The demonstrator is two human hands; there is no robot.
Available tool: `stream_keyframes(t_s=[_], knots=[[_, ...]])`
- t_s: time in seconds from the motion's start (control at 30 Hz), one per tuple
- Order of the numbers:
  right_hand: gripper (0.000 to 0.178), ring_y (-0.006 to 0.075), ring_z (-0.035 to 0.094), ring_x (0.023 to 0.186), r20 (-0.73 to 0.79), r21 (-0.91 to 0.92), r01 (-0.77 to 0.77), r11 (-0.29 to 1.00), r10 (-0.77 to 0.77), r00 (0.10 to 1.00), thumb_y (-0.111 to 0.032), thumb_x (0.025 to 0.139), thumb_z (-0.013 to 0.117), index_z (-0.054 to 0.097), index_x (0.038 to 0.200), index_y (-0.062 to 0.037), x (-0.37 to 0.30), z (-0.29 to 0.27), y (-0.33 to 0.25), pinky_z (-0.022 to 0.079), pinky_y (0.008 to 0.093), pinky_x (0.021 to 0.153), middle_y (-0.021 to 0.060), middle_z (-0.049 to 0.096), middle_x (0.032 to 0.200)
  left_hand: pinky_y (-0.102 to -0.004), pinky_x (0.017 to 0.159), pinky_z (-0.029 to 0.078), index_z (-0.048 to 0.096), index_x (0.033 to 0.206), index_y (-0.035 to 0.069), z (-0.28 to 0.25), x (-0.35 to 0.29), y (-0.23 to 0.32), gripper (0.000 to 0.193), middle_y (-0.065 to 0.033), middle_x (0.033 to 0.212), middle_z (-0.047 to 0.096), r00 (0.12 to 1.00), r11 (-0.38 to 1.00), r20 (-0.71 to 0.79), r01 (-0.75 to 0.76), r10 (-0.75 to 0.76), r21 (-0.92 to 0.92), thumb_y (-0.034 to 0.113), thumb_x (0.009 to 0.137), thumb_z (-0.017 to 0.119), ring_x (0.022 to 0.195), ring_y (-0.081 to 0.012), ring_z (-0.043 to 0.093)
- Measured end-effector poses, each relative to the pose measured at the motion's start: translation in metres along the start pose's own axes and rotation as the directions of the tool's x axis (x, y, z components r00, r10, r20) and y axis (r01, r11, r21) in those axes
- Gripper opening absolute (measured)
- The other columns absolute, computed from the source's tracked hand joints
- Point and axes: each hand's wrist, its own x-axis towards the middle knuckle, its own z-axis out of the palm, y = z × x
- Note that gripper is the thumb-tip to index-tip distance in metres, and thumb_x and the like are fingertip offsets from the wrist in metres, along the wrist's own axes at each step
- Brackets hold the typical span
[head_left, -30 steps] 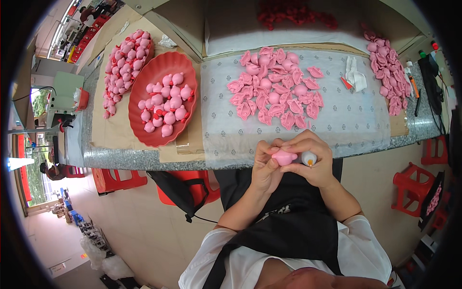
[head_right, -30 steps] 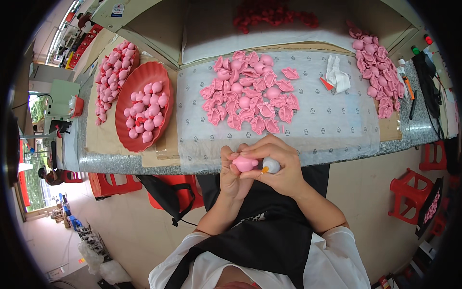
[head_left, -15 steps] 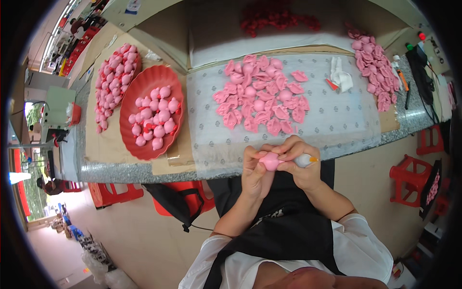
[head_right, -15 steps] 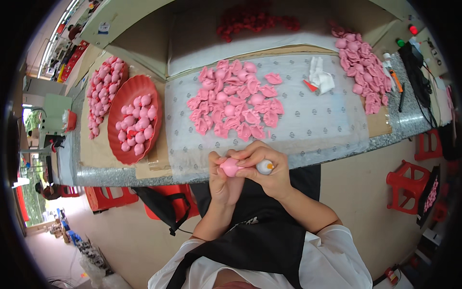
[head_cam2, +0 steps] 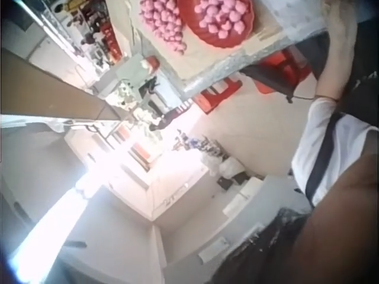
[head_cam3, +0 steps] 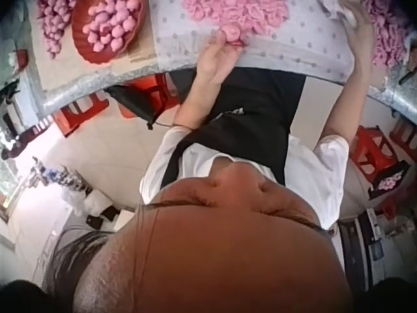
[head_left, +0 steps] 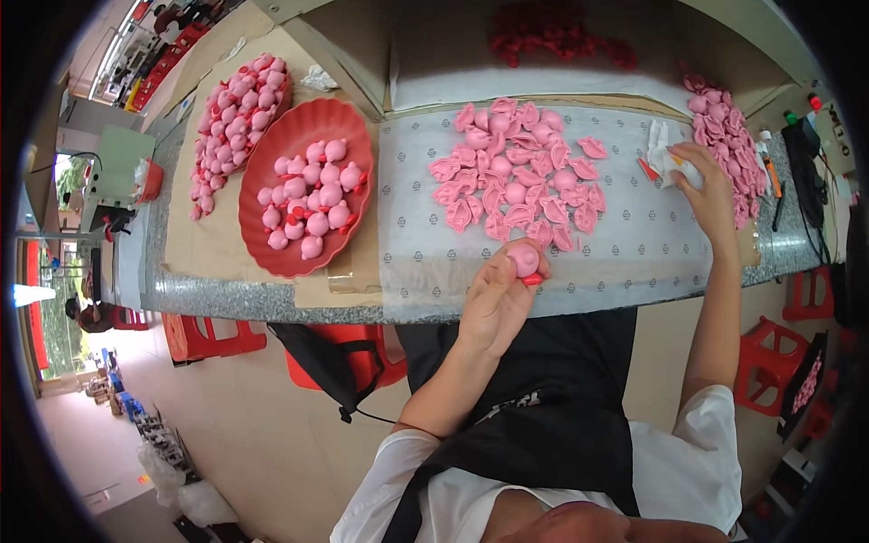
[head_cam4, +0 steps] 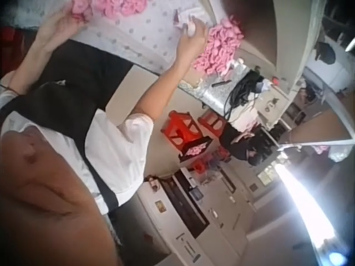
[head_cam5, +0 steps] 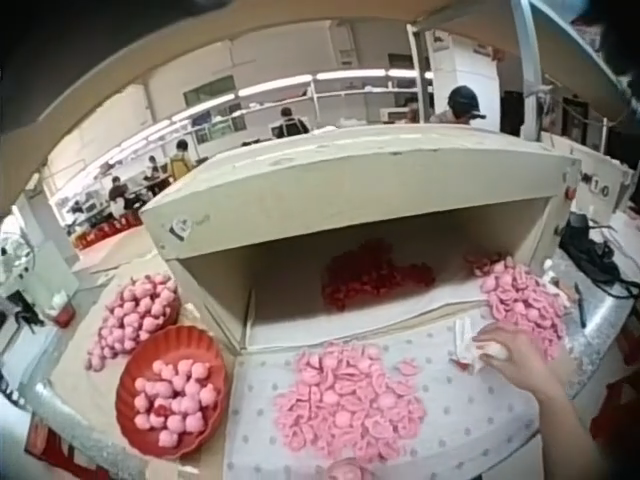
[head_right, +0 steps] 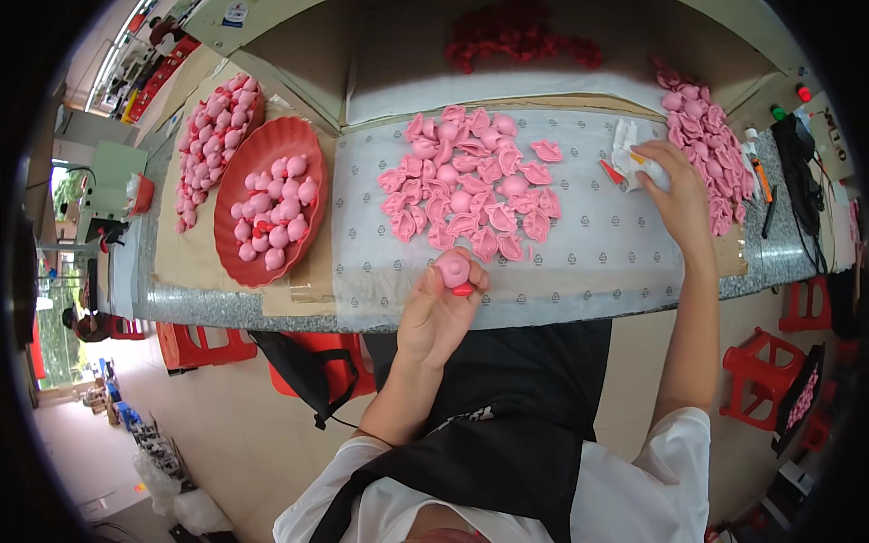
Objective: Applying glue to and assembling small pink plastic toy components at a factory assembly station.
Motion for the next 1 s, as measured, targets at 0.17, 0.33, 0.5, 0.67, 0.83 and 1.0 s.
stream_keyframes(t_s=[0.17,0.33,0.5,0.67,0.83,1.0], knots=[[0.015,0.0210,0.053,0.072,0.045,-0.271,-0.195,0.943,0.215,0.976,-0.004,0.071,0.055,0.053,0.085,-0.0006,-0.021,0.016,0.017,0.040,0.0271,0.065,0.0108,0.053,0.085,-0.0282,0.079,0.034,0.046,0.094,0.001,-0.004,0.000,-0.003,0.031,-0.0076,0.084,0.048,0.991,0.959,-0.015,0.121,-0.130,-0.256,0.029,0.081,0.046,0.083,-0.0170,0.045],[0.008,0.0172,0.051,0.069,-0.214,0.241,-0.217,0.946,0.270,0.939,-0.002,0.070,0.056,0.052,0.077,0.0000,-0.039,0.011,-0.022,0.039,0.0246,0.062,0.0105,0.054,0.082,-0.0285,0.079,0.035,0.046,0.094,0.001,-0.005,0.004,-0.009,0.029,-0.0074,0.084,0.048,0.980,0.924,0.000,0.189,-0.201,-0.333,0.028,0.082,0.045,0.084,-0.0175,0.045],[0.012,0.0157,0.051,0.076,-0.065,0.744,-0.026,0.668,0.112,0.992,0.007,0.065,0.056,0.051,0.074,0.0011,-0.055,0.054,-0.118,0.039,0.0237,0.067,0.0119,0.055,0.085,-0.0275,0.081,0.034,0.045,0.098,0.001,0.001,0.000,-0.018,0.031,-0.0063,0.093,0.049,0.996,0.971,-0.035,0.076,-0.086,-0.229,0.026,0.081,0.047,0.089,-0.0160,0.045],[0.016,0.0167,0.055,0.079,0.159,0.829,-0.209,0.518,0.139,0.977,0.008,0.062,0.058,0.054,0.076,0.0001,-0.065,0.064,-0.138,0.043,0.0269,0.067,0.0125,0.057,0.085,-0.0271,0.083,0.033,0.045,0.100,0.002,0.007,-0.007,-0.018,0.031,-0.0047,0.099,0.048,0.998,0.995,-0.038,0.054,-0.057,-0.081,0.025,0.080,0.049,0.093,-0.0142,0.045],[0.017,0.0149,0.048,0.066,0.079,0.926,-0.127,0.356,0.147,0.986,0.006,0.063,0.058,0.047,0.074,-0.0017,-0.075,0.065,-0.129,0.038,0.0222,0.056,0.0108,0.052,0.078,-0.0260,0.082,0.035,0.045,0.100,0.002,0.005,-0.011,-0.017,0.029,-0.0057,0.101,0.048,0.998,0.994,-0.054,-0.036,0.042,0.100,0.014,0.076,0.056,0.093,-0.0140,0.047],[0.019,0.0133,0.044,0.065,0.077,0.971,-0.164,0.174,0.425,0.902,0.004,0.064,0.056,0.043,0.075,-0.0040,-0.072,0.055,-0.126,0.037,0.0224,0.054,0.0107,0.047,0.082,-0.0272,0.077,0.039,0.046,0.095,0.000,0.005,-0.004,-0.008,0.033,-0.0121,0.094,0.050,0.883,0.546,0.132,-0.389,0.450,0.741,-0.003,0.066,0.062,0.089,-0.0181,0.050]])
